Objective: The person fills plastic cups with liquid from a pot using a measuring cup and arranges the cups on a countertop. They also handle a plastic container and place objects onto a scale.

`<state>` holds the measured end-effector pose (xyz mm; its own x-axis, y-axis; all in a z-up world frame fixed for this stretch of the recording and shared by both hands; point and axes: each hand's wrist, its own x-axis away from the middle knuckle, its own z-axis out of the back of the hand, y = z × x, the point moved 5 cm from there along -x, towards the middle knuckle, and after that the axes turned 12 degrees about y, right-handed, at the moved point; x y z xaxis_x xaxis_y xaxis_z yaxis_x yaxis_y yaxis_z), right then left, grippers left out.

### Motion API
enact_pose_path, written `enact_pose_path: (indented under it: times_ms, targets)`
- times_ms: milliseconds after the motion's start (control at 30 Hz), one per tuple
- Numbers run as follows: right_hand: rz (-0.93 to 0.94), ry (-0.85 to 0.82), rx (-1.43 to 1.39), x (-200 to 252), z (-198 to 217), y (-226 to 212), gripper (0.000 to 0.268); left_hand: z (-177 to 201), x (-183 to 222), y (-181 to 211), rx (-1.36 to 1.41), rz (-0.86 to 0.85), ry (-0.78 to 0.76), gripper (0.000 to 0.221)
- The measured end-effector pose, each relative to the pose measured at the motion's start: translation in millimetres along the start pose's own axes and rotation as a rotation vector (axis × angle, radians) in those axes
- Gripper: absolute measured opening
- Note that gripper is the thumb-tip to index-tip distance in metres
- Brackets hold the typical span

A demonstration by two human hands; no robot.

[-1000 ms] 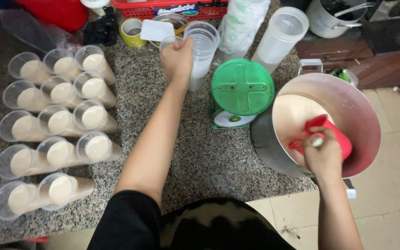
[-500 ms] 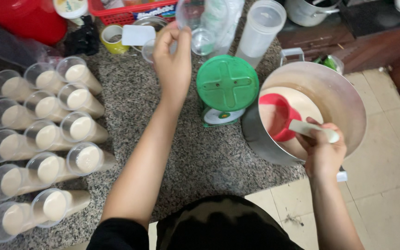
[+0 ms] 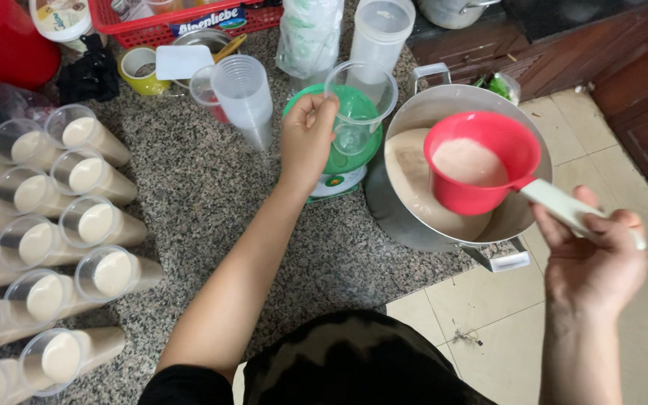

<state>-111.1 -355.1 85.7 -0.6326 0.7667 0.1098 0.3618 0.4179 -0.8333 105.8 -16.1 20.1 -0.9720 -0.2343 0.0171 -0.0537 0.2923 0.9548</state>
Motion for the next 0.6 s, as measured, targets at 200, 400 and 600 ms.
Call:
enact_pose_path:
  times_ms: [200,400,600]
  targets:
    - [0.026,-0.048,-0.151,25.3,-47.3,-38.3,0.018,-8.0,0.9,-2.5,0.017,-0.007,-0.02,0.025]
    - [0.014,-0.08,-0.236,48.6,-100.3,-52.3,0.036,-17.0,4.9,-4.6,-0.047,0.043,-0.013,0.029]
    - [0.16,-0.256,-0.111,63.4,-127.4,-48.3,0.027,-20.7,6.6,-6.5,-0.066,0.095,0.008,0.038]
